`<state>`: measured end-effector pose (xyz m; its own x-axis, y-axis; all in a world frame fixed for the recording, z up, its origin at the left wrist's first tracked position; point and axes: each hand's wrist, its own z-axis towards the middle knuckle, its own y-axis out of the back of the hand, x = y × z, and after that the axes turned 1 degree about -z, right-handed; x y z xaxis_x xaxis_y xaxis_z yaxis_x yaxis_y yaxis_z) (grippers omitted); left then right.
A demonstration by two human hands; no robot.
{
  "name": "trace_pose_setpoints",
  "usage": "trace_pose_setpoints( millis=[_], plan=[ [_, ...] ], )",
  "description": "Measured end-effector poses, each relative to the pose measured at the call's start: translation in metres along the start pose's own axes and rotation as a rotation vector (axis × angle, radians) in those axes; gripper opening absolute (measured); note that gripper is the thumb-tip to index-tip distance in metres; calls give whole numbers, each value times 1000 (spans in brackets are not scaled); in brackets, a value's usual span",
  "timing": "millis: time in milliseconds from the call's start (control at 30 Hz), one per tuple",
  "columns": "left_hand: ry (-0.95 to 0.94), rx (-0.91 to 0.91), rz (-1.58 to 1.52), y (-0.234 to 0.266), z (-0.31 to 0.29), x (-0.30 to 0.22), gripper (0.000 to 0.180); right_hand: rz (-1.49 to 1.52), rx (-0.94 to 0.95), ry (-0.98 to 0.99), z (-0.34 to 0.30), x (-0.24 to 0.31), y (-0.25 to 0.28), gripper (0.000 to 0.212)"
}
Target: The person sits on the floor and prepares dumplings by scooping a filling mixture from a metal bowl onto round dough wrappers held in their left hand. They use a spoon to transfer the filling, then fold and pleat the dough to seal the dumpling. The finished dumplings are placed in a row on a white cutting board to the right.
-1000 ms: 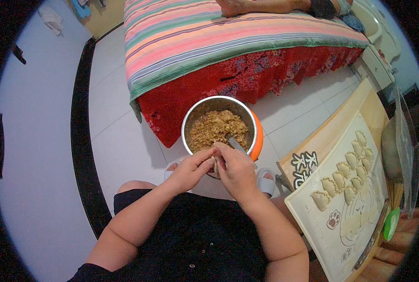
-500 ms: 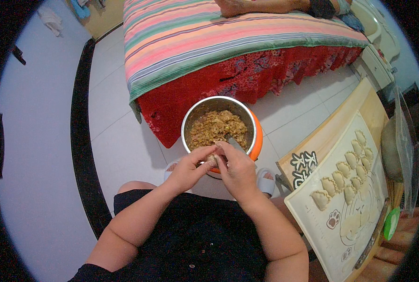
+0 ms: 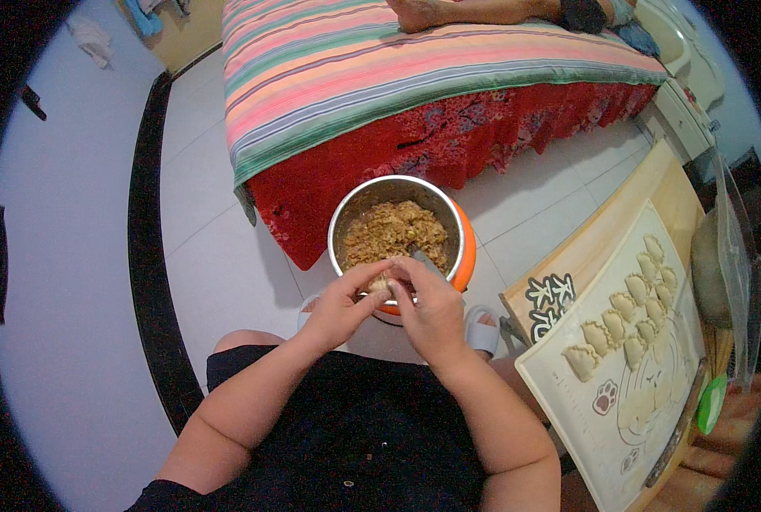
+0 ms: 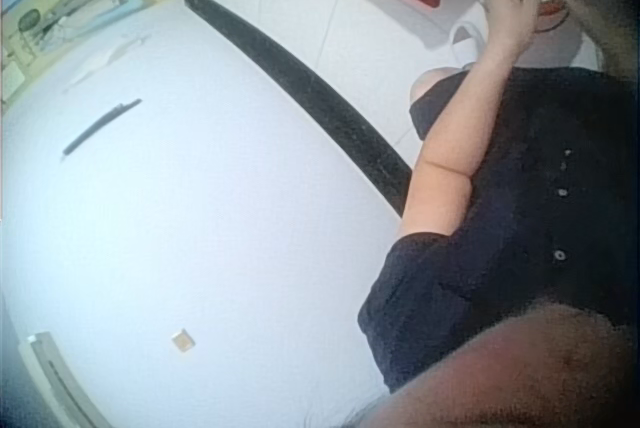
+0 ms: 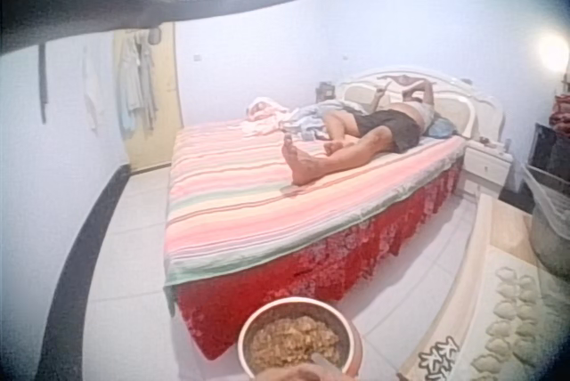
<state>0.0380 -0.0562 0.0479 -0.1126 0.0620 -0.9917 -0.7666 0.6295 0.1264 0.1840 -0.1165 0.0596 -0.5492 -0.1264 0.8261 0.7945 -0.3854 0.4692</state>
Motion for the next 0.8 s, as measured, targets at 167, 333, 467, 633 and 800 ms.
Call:
trace_pose_setpoints(
  millis=[167, 333, 467, 633, 800],
  plan=[
    [152, -31, -281, 5, 5, 1, 36, 147, -17, -139, 1, 0, 0, 31],
    [-24, 36, -1, 3, 2, 1, 35, 74, 23, -139, 2, 3, 2, 31],
    [29, 5, -61, 3, 4, -3, 35, 160, -31, -141, 0, -3, -2, 31],
    [168, -54, -246, 5, 5, -5, 31, 243, -23, -190, 2, -2, 0, 32],
    [42, -13, -108, 4, 4, 1, 30, 148, 24, -175, 2, 2, 2, 33]
  ],
)
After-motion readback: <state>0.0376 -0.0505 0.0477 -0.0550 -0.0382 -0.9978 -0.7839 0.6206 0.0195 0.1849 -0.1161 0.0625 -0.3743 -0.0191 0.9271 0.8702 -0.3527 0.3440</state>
